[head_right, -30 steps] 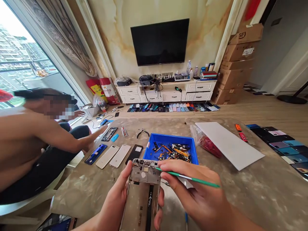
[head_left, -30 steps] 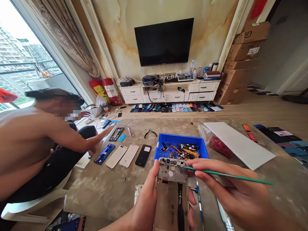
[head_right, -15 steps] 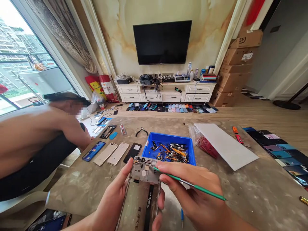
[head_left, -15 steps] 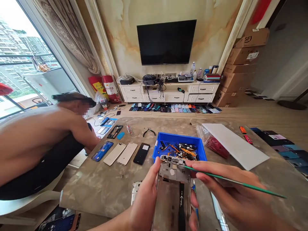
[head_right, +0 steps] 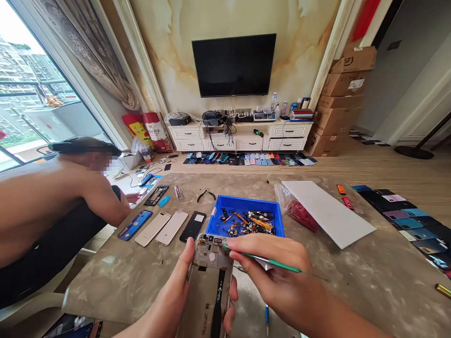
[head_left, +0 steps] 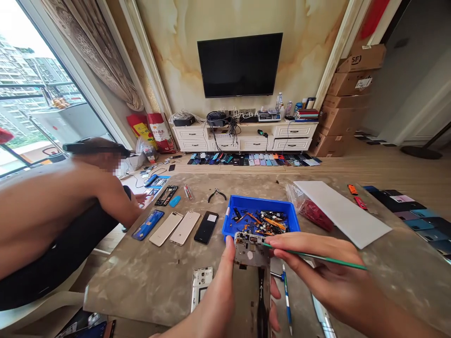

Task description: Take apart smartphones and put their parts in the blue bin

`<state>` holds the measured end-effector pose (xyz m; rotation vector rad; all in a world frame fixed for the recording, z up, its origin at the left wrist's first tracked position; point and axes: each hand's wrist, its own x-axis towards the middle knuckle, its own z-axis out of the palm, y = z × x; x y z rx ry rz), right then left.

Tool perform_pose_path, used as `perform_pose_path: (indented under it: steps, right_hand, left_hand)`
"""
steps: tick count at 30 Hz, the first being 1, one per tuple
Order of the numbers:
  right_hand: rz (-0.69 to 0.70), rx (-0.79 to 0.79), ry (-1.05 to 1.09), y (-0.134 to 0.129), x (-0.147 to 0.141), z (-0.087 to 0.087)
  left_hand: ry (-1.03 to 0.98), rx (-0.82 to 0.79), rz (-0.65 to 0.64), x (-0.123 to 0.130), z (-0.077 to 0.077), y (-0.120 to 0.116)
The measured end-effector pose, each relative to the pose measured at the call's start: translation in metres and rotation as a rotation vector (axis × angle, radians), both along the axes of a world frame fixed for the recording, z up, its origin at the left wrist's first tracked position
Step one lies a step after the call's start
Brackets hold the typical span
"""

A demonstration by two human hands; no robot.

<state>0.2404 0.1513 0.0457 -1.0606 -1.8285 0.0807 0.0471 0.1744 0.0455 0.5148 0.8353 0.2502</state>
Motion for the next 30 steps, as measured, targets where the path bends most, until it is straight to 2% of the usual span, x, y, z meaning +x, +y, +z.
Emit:
perform_pose_path:
  steps: [3, 7, 10, 14, 19, 22, 25, 28, 30]
  right_hand:
    - [0.057, 0.04, 0.017, 0.003, -0.003, -0.007]
    - [0.136, 0.129, 0.002, 0.015, -0.008, -0.028]
    - [0.163, 0.219, -0.111, 0.024, -0.01, -0.041]
    - [0.08, 0.394, -0.386, 0.028, -0.017, -0.041]
    - [-0.007, 0.454, -0.508, 0.03, -0.023, -0.036]
    - [0.05, 0.403, -0.484, 0.032, -0.021, -0.039]
    - [0.151, 0.253, -0.335, 0.034, -0.018, -0.043]
    - [0.133, 0.101, -0.155, 0.034, -0.016, -0.047]
    - [0.095, 0.066, -0.115, 0.034, -0.014, -0.05]
  left_hand:
    - [0.07, 0.063, 0.008, 0.0, -0.004, 0.002]
    - [0.089, 0.07, 0.066, 0.001, -0.01, 0.011]
    - [0.117, 0.049, 0.133, 0.004, -0.014, 0.016]
    - [0.093, 0.046, 0.209, 0.012, -0.017, 0.021]
    - [0.041, 0.0, 0.271, 0.017, -0.017, 0.022]
    - [0.097, 0.007, 0.28, 0.014, -0.015, 0.019]
    - [0.127, 0.011, 0.263, 0.008, -0.012, 0.014]
    - [0.127, 0.003, 0.201, 0.005, -0.011, 0.009]
    - [0.114, -0.003, 0.14, 0.005, -0.013, 0.007]
